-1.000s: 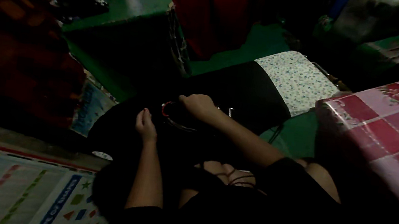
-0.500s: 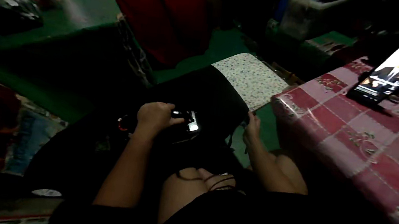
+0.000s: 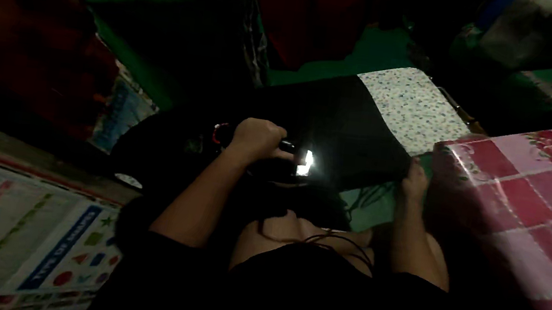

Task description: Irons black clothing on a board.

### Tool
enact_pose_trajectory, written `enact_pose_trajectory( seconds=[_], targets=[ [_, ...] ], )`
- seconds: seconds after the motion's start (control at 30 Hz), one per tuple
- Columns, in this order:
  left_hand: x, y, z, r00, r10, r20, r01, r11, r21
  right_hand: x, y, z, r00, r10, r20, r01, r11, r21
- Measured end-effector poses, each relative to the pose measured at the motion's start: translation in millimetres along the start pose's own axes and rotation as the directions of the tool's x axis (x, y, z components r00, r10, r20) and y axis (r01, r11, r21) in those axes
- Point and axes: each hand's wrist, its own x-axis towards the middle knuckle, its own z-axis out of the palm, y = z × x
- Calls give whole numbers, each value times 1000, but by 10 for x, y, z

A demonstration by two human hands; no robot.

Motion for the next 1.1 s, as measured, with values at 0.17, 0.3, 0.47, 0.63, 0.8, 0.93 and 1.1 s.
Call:
enact_pose_trajectory(
  seconds=[0.17,0.3,0.47,0.63,0.8,0.93,1.1],
  targets=[
    [-336,-583,165,976,-205,-71,204,979,-19,77,149,74,1000,-11,15,9,989,145],
    [-460,-863,174,938,-345,-28,345,939,-16,134,187,203,999,50,22,-54,943,330],
    [-214,-621,15,938,-346,5,346,938,-31,138,132,356,996,92,-5,-78,865,496],
    [335,-171,-90,976,-208,-61,205,978,-44,95,38,426,991,120,-59,-82,894,441],
    [1069,505,-282,998,-49,-48,47,998,-39,127,70,408,990,104,-99,-64,936,347],
    [1593,1062,-402,993,82,-80,-85,996,-36,180,151,404,994,-44,-104,77,938,338],
    [2025,1512,-486,981,151,-121,-162,983,-86,173,53,317,993,-87,-84,88,996,12]
  ],
)
